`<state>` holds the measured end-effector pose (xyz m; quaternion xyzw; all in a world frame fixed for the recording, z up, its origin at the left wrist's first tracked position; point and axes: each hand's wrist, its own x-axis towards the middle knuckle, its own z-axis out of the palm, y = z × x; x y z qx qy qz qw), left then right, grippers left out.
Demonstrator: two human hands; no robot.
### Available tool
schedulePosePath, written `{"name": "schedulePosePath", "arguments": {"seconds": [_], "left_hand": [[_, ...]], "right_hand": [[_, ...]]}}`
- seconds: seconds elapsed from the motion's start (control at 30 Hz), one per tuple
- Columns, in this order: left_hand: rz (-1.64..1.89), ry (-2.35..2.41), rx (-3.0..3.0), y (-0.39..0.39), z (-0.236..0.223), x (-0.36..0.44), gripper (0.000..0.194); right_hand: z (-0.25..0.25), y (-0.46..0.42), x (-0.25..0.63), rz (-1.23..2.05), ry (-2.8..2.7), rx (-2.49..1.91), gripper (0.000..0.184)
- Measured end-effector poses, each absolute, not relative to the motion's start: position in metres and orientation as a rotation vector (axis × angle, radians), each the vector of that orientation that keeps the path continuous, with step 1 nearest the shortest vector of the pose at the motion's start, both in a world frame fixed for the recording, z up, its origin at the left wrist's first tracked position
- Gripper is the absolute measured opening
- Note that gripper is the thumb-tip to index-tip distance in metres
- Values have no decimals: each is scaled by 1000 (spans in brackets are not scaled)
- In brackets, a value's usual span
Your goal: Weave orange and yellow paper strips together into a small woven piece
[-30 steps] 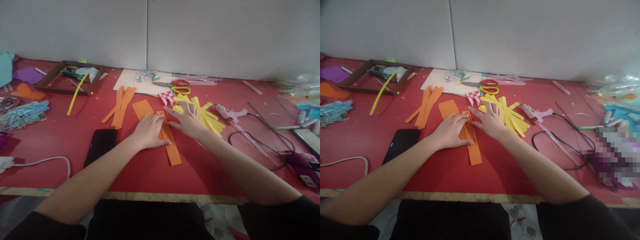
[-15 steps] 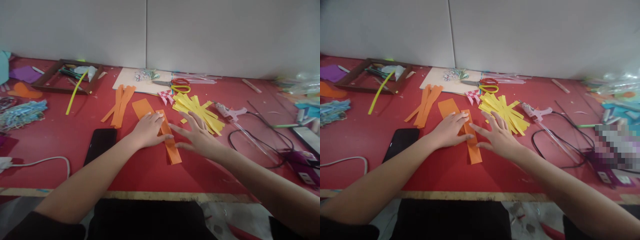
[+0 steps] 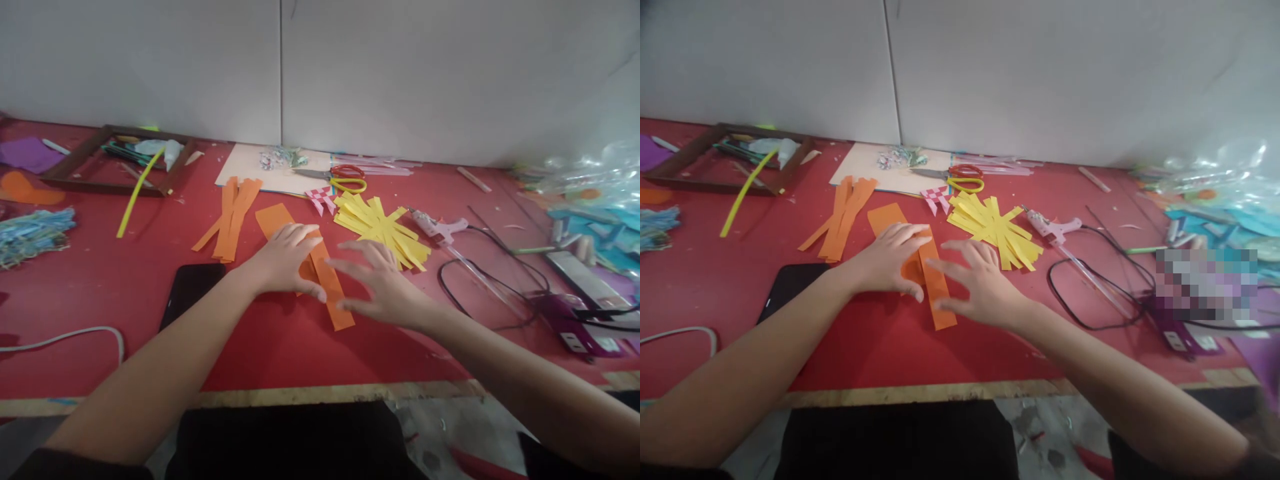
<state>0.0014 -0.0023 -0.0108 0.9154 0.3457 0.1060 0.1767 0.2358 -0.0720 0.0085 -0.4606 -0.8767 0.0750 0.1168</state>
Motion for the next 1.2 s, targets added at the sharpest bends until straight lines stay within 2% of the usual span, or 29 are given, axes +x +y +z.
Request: {"name": "schedulePosePath", "arguments": {"seconds": [0.03,0.1,0.17,0.23,0.33,0.4,0.73,0.87,0.93,1.03,1.13,1.2], "left_hand": [[298,962,2574,-1,-11,-1,115],[273,992,2508,0,-11,-3,121],[243,1075,2426,1,-12,-4,118],[251,1150,2382,2,-14,-4,116],[205,1175,2383,4,-15,-5,128],[179,1180,2389,4,-13,-5,130],[303,1257,2486,3,-7,-4,114],[400,1296,2413,2,-6,-5,114],[497,1273,2254,2,-5,-4,107],[651,1184,1844,1,-3,-2,86],[781,1118,1539,1,-4,4,65],[818,1071,1452,0,-5,7,59]], "right_hand": [[4,-61,232,168,-2392,-1442,42],[-8,-40,223,70,-2190,-1571,35],[-19,-24,215,23,-2178,-1634,39],[-26,-17,208,-1,-2254,-1667,53],[-31,-19,201,-6,-2436,-1633,67],[-32,-25,200,19,-2472,-1656,70],[-20,-37,204,423,-2305,-1689,43],[-17,-38,202,616,-2100,-1623,46],[-18,-38,200,663,-1947,-1557,48],[-22,-40,197,776,-1763,-1451,51],[-27,-44,194,1006,-1637,-1347,58],[-30,-46,192,1168,-1583,-1250,65]]}}
